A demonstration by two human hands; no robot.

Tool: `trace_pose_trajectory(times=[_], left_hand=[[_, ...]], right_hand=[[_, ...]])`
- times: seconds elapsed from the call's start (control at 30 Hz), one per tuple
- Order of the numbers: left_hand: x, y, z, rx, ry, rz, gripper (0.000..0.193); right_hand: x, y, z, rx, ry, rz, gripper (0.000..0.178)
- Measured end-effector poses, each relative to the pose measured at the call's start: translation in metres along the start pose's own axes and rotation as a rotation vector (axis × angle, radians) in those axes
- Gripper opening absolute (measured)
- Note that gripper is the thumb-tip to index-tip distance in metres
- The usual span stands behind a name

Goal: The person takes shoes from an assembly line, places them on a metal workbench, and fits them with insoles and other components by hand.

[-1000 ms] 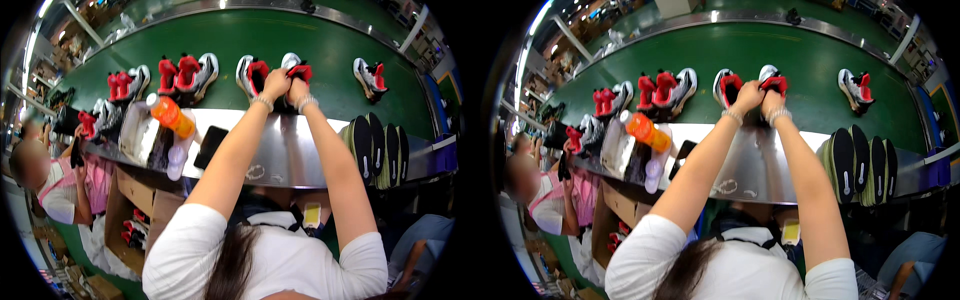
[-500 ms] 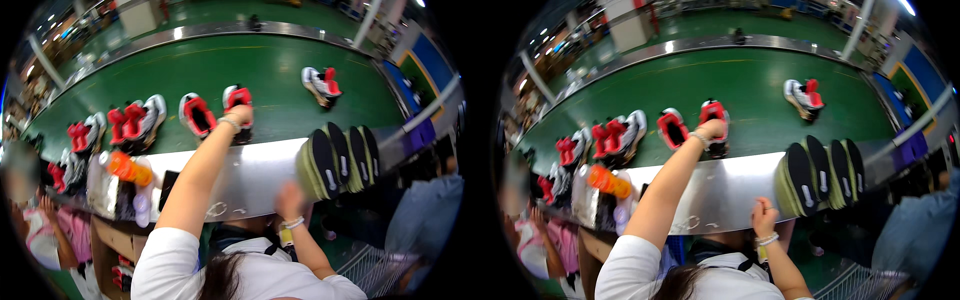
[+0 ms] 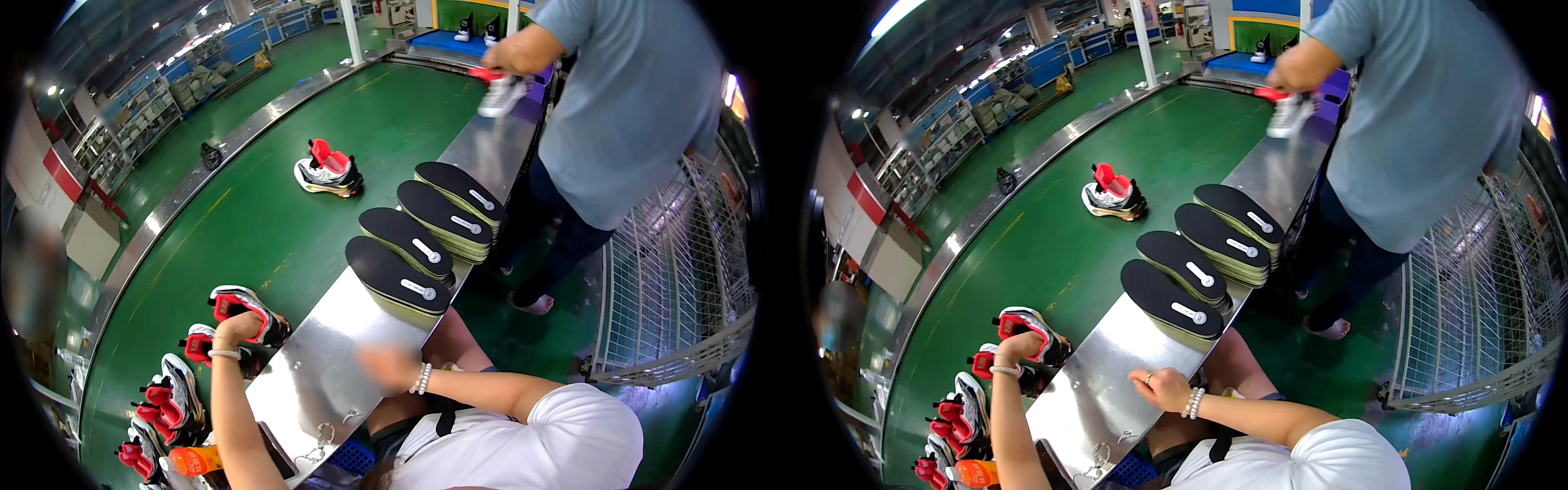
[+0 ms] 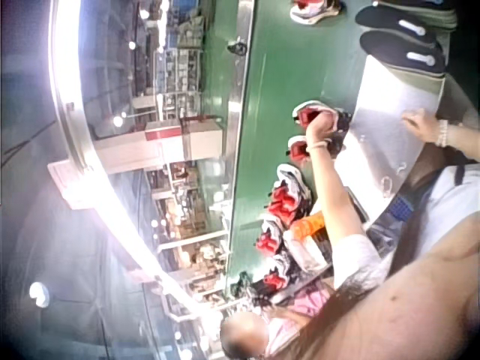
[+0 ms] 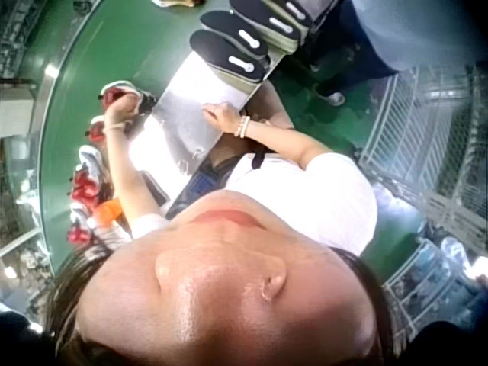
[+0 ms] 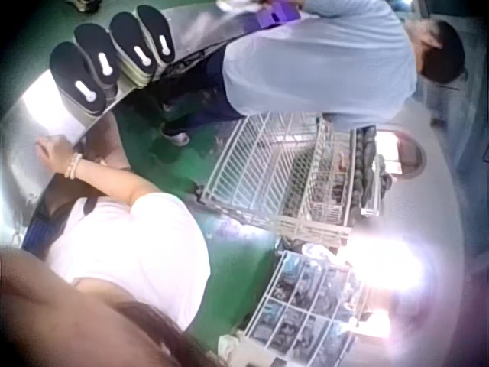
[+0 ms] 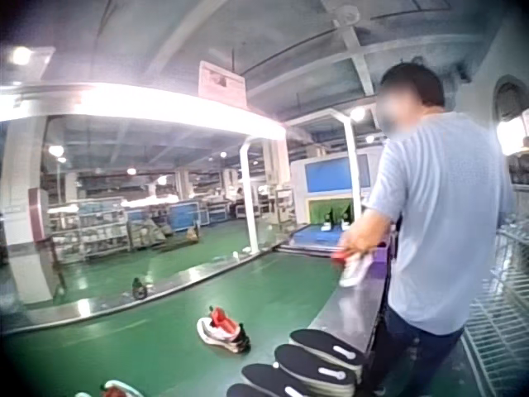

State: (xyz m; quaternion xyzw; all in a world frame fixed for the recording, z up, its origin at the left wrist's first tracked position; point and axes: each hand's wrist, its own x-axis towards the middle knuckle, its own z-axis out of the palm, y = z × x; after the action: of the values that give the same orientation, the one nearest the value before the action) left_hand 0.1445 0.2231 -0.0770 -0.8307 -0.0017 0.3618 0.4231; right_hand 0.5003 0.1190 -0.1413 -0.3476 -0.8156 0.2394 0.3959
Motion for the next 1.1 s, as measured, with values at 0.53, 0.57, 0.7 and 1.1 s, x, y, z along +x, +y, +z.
trace_pose_trajectory(times=[0.53,0.57,0.7,1.1], left_hand=[[0.008,-0.017,-0.102,-0.985,-0.01,-1.993,0.025],[0.007,-0.018,-0.105,-0.845,0.094,-2.04,0.033],[0.0,0.007,-0.085,-0.659,0.023,-2.063,0.05],[-0.018,0.024,-0.043,-0.923,-0.266,-2.209,0.018]], right_hand=[[0.005,-0.005,-0.004,0.049,-0.035,-0.11,0.01],[0.004,-0.004,-0.004,0.057,-0.069,-0.103,0.008],[0.008,-0.006,0.0,0.026,-0.119,-0.136,0.009],[0.006,-0.035,-0.004,0.18,-0.097,0.042,0.012]])
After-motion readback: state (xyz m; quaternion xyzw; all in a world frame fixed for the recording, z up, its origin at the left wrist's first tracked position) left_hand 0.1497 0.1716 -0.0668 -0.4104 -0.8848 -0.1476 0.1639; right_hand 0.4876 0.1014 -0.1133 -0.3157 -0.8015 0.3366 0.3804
